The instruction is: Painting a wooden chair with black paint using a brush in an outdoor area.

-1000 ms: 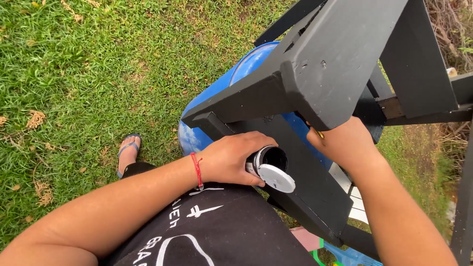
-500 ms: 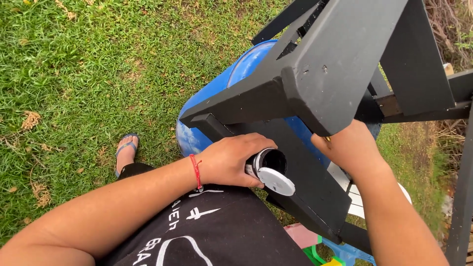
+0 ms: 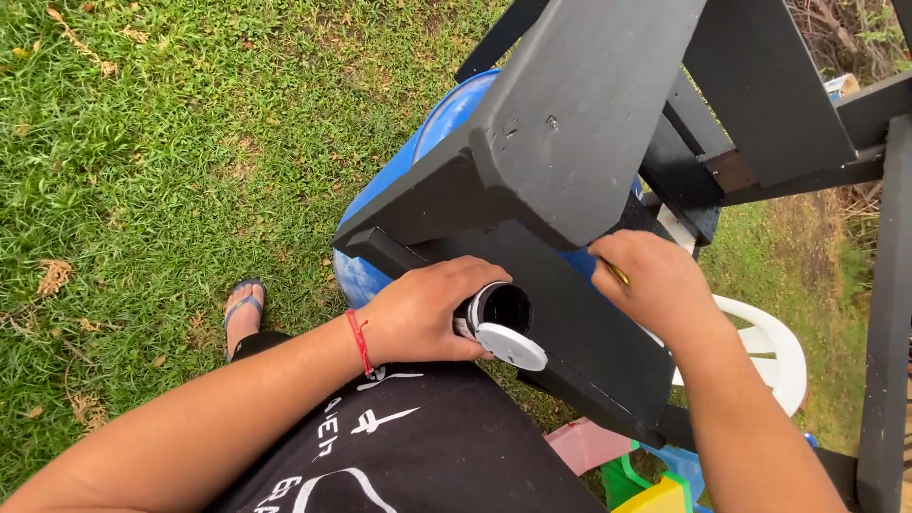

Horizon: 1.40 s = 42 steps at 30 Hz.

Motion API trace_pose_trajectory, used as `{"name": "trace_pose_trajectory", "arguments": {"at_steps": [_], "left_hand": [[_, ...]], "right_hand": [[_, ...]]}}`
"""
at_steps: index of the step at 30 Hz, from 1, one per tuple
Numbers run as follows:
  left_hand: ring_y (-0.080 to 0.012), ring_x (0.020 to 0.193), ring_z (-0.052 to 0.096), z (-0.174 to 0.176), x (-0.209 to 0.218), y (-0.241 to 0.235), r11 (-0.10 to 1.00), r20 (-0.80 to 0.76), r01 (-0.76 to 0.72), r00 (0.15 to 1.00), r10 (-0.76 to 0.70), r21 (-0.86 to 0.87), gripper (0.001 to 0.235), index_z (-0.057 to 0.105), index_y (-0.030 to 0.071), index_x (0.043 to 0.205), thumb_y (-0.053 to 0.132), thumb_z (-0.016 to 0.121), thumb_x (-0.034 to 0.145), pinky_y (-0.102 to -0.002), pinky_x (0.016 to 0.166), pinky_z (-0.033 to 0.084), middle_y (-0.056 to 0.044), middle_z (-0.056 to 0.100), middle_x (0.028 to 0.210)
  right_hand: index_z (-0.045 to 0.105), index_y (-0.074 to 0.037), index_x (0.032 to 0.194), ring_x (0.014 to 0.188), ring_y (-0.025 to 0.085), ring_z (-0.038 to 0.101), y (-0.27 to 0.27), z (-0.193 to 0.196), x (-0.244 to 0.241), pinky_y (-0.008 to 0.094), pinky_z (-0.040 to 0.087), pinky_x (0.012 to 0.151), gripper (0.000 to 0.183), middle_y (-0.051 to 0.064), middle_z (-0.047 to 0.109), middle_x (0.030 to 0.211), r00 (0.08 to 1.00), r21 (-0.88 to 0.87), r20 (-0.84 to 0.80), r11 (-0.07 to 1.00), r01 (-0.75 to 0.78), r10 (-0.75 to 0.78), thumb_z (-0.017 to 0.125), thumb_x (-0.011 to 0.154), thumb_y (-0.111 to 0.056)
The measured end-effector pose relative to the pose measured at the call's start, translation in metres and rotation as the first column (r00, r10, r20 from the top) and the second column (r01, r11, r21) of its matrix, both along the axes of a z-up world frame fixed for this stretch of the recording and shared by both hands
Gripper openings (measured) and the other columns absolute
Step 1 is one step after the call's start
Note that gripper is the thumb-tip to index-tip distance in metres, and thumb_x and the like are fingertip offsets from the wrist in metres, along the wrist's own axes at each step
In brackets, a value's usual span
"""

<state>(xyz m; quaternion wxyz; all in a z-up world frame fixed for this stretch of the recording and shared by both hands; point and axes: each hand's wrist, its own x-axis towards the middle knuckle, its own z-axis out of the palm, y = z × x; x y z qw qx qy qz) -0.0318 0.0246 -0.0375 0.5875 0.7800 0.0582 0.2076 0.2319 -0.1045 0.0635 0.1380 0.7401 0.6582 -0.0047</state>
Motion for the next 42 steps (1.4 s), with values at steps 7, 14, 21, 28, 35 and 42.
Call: {"name": "trace_pose_trajectory", "arguments": {"at_steps": [7,14,21,28,35,42], "left_hand": [[-0.0379,0.112,0.064,0.005,0.000,0.000,1.000,-0.028,0.009,1.000,-0.009,0.013,0.081,0.055,0.008,0.133,0.033,0.089,0.064,-0.051,0.092,0.054,-0.015,0.063,0.122],[-0.0396,0.113,0.063,0.009,-0.002,0.001,1.000,-0.035,0.000,0.999,0.001,0.015,0.080,0.055,0.006,0.133,0.034,0.088,0.066,-0.052,0.092,0.053,-0.017,0.063,0.123],[-0.0365,0.114,0.063,0.004,0.001,0.003,0.999,-0.059,0.011,0.998,-0.009,0.040,0.082,0.055,0.010,0.134,0.036,0.089,0.064,-0.049,0.093,0.054,-0.013,0.063,0.123],[-0.0377,0.112,0.064,0.003,0.000,0.001,0.999,-0.020,-0.005,1.000,0.006,0.034,0.082,0.055,0.007,0.134,0.035,0.090,0.064,-0.049,0.093,0.054,-0.015,0.063,0.121],[-0.0383,0.110,0.065,0.004,-0.001,0.002,1.000,0.010,-0.007,1.000,0.007,0.030,0.082,0.054,0.006,0.133,0.034,0.090,0.065,-0.050,0.091,0.055,-0.016,0.063,0.120],[-0.0379,0.112,0.064,0.001,-0.002,0.001,1.000,0.026,0.004,1.000,-0.003,-0.015,0.082,0.054,0.008,0.134,0.036,0.089,0.065,-0.049,0.093,0.054,-0.015,0.063,0.122]], "right_hand": [[0.069,-0.017,0.101,0.089,0.018,0.068,-0.007,-0.018,-0.002,0.029,0.056,0.075,0.013,-0.001,0.068,0.089,0.992,0.144,0.030,0.981,-0.127,0.124,0.061,0.092,-0.020],[0.071,-0.017,0.100,0.085,0.018,0.067,-0.021,-0.007,-0.003,0.029,0.055,0.073,0.012,-0.001,0.066,0.085,0.992,0.237,-0.063,0.967,-0.092,0.110,0.063,0.091,-0.017],[0.067,-0.019,0.096,0.083,0.017,0.067,0.007,-0.029,-0.006,0.029,0.056,0.071,0.008,-0.003,0.066,0.083,0.990,0.234,0.033,0.962,-0.141,0.137,0.063,0.092,-0.024],[0.065,-0.018,0.089,0.077,0.019,0.066,-0.017,-0.010,-0.011,0.030,0.055,0.067,0.008,-0.002,0.063,0.075,0.998,0.109,0.059,0.994,-0.021,0.015,0.061,0.091,-0.025],[0.064,-0.021,0.088,0.081,0.014,0.065,-0.004,-0.014,-0.011,0.026,0.055,0.071,0.010,-0.005,0.062,0.077,0.990,0.093,0.132,0.994,-0.055,0.042,0.058,0.093,-0.026],[0.071,-0.018,0.103,0.097,0.021,0.068,0.001,-0.003,-0.013,0.034,0.057,0.080,0.014,0.000,0.071,0.095,0.985,0.149,-0.169,0.989,0.007,0.018,0.064,0.091,-0.019]]}}
